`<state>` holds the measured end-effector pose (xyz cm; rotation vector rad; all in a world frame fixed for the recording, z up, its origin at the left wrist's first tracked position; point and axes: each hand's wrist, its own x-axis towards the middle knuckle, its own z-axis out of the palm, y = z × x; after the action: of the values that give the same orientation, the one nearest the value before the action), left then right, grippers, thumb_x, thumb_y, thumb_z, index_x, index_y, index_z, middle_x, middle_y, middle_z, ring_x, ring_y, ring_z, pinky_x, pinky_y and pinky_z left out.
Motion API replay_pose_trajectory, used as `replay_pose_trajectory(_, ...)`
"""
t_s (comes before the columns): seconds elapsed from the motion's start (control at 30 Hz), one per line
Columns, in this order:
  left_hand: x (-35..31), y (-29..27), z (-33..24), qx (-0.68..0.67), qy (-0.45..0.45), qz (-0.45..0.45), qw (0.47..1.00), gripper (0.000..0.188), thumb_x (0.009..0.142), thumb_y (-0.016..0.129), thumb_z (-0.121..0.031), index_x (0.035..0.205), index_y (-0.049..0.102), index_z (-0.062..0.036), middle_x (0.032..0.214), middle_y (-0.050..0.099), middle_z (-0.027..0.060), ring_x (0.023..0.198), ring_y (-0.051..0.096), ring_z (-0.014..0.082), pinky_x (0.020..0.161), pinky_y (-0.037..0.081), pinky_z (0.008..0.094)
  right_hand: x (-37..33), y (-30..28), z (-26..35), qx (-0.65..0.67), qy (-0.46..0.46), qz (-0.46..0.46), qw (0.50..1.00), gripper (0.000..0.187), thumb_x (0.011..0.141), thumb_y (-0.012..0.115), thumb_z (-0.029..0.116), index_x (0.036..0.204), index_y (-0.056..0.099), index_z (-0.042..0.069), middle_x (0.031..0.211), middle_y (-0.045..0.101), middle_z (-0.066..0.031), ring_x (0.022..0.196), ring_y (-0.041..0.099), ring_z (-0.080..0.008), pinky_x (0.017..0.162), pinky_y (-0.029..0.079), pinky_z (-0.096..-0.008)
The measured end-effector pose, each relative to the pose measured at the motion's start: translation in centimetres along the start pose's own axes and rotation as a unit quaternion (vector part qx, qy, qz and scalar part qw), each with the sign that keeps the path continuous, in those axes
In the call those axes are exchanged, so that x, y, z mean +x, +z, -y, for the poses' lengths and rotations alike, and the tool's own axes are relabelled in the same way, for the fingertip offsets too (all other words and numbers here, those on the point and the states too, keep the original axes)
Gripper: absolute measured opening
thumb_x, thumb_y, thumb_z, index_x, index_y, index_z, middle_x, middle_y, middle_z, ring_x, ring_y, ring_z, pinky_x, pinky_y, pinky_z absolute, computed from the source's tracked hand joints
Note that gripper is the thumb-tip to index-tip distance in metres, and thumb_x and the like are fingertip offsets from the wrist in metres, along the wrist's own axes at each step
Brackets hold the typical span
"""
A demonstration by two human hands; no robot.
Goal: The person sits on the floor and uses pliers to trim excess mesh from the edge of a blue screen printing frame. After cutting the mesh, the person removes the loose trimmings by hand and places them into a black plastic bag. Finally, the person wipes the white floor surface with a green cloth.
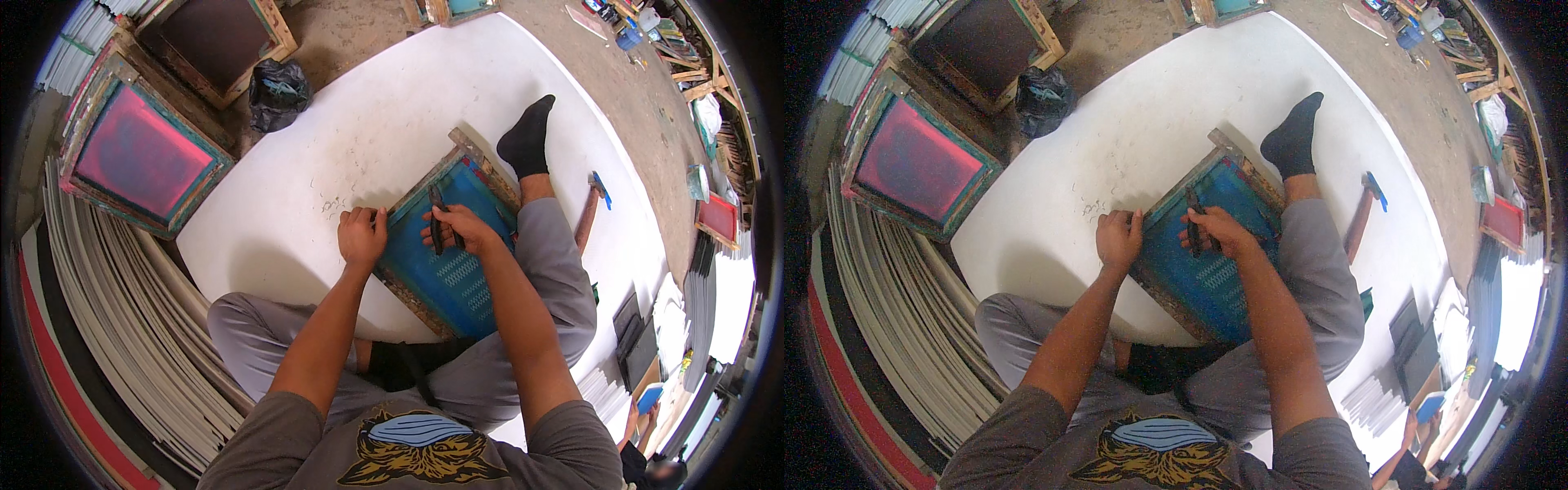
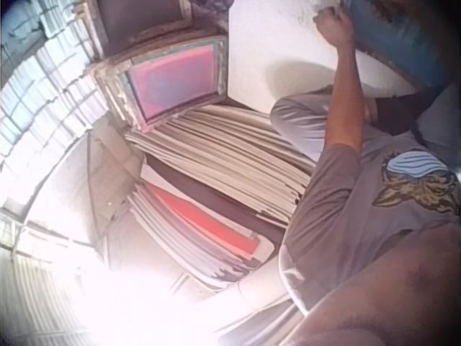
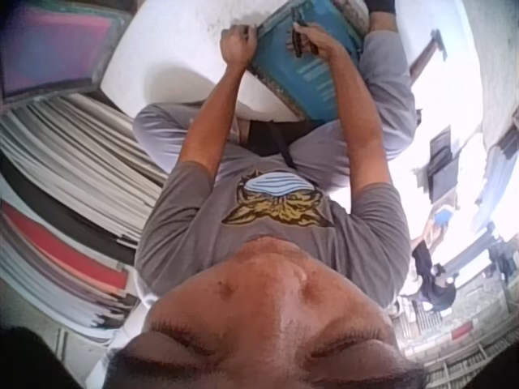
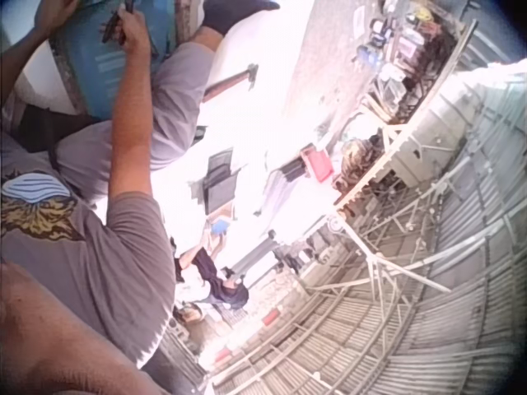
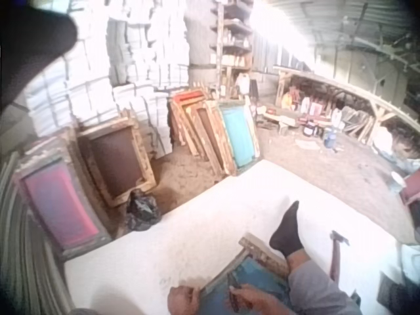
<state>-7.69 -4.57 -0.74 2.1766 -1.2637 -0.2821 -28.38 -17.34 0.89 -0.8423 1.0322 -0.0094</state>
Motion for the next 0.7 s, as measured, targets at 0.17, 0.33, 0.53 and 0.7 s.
replay_pose_trajectory(0.17,0.0,-0.1,0.0,0.014,0.004,0.005,1.000,0.035,0.097,0.062,-0.035,0.087,0.074,-0.0030,0.086,0.070,0.0150,0.086,0.061,0.0364,0.079,0.050,0.0473,0.2,-0.2,0.7,0.015,0.002,0.029,0.999,0.053,0.105,0.053,0.041,0.129,0.056,-0.006,0.105,0.072,-0.0226,0.090,0.074,-0.0315,0.078,0.060,-0.0433)
replay_pose_trajectory(0.33,0.0,0.1,0.0,0.016,0.001,0.010,1.000,0.036,0.097,0.062,-0.035,0.087,0.074,-0.0031,0.087,0.070,0.0152,0.086,0.061,0.0363,0.079,0.049,0.0476,1.3,-1.7,1.1,0.050,0.013,0.094,0.994,0.053,0.105,0.053,0.042,0.130,0.056,-0.006,0.107,0.072,-0.0240,0.094,0.074,-0.0338,0.080,0.061,-0.0446)
replay_pose_trajectory(0.53,0.0,0.2,0.1,0.013,0.004,0.010,1.000,0.036,0.098,0.061,-0.035,0.087,0.074,-0.0025,0.087,0.069,0.0162,0.086,0.061,0.0369,0.079,0.049,0.0473,2.6,-3.2,0.9,0.051,0.022,0.141,0.989,0.056,0.104,0.054,0.046,0.129,0.058,-0.004,0.107,0.072,-0.0233,0.094,0.073,-0.0331,0.081,0.061,-0.0464)
replay_pose_trajectory(0.7,0.1,0.0,-0.2,0.014,0.004,0.012,1.000,0.037,0.098,0.061,-0.035,0.087,0.073,-0.0020,0.087,0.069,0.0164,0.086,0.060,0.0370,0.079,0.049,0.0474,3.6,-3.9,0.5,0.040,0.029,0.123,0.991,0.057,0.103,0.053,0.048,0.128,0.059,-0.002,0.102,0.072,-0.0202,0.086,0.072,-0.0297,0.075,0.060,-0.0443)
